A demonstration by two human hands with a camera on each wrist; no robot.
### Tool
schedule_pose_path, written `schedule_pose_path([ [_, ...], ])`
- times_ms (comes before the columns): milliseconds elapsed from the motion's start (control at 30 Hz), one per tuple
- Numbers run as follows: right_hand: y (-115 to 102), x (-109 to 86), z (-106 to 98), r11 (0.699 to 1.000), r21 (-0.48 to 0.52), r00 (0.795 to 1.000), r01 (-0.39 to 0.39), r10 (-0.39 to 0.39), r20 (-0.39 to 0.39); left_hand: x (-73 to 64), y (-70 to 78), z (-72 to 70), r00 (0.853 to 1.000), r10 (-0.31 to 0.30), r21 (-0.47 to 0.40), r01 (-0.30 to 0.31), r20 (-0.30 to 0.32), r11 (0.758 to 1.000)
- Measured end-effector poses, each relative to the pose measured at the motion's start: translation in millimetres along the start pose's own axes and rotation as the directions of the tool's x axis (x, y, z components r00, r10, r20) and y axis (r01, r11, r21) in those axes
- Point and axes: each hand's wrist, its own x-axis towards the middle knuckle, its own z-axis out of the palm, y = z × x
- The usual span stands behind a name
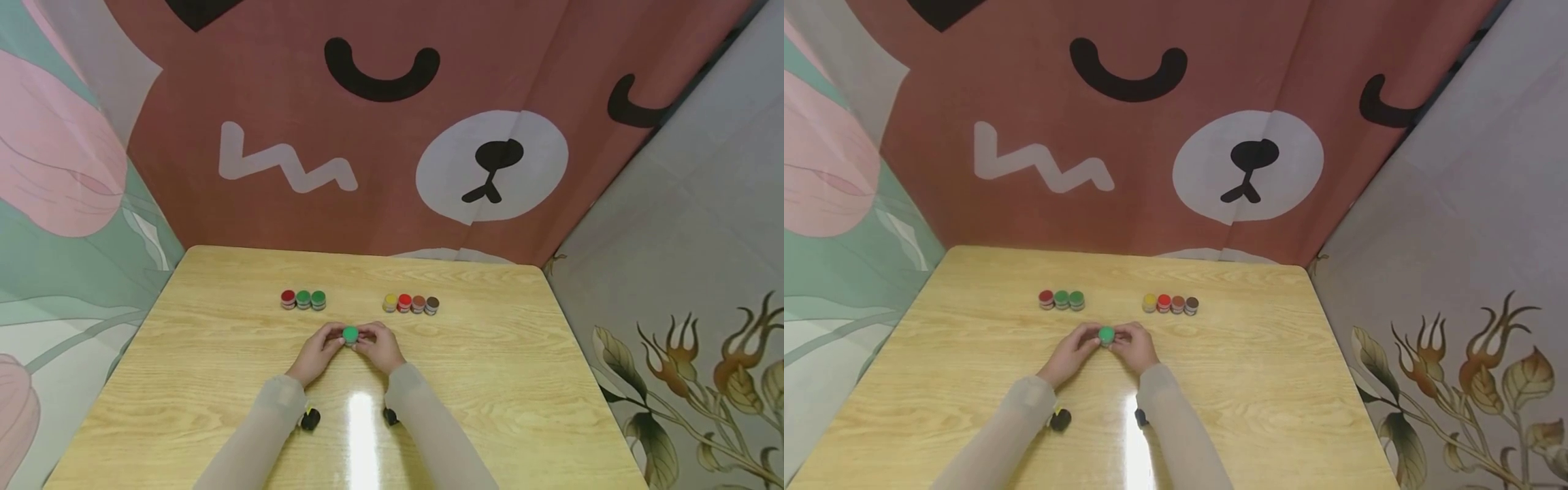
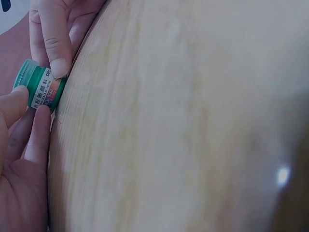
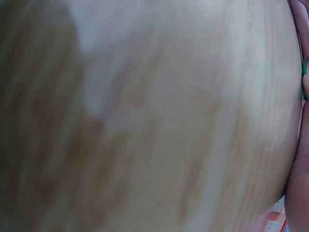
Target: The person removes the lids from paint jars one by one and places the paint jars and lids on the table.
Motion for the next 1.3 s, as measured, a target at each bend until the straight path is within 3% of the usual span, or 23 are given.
schedule_pose_path([
  [333,-0.1,1.9,-0.1,1.000,0.005,1.000,-0.009,0.009,0.004,1.0,-1.7,0.4,1.000,0.021,-0.030,-0.021,-0.009,0.999],
  [567,0.2,1.3,2.3,1.000,0.005,1.000,-0.022,0.022,0.007,-2.9,-0.1,-0.9,0.999,0.042,0.078,-0.042,-0.007,0.996],
  [1000,1.8,0.6,1.1,1.000,0.018,1.000,-0.014,0.013,0.012,-0.5,-2.8,1.8,1.000,0.008,0.002,-0.008,-0.018,1.000],
  [1300,4.6,1.0,1.4,1.000,0.029,1.000,-0.006,0.006,0.005,0.5,-4.8,1.3,1.000,0.018,0.025,-0.018,-0.002,1.000],
])
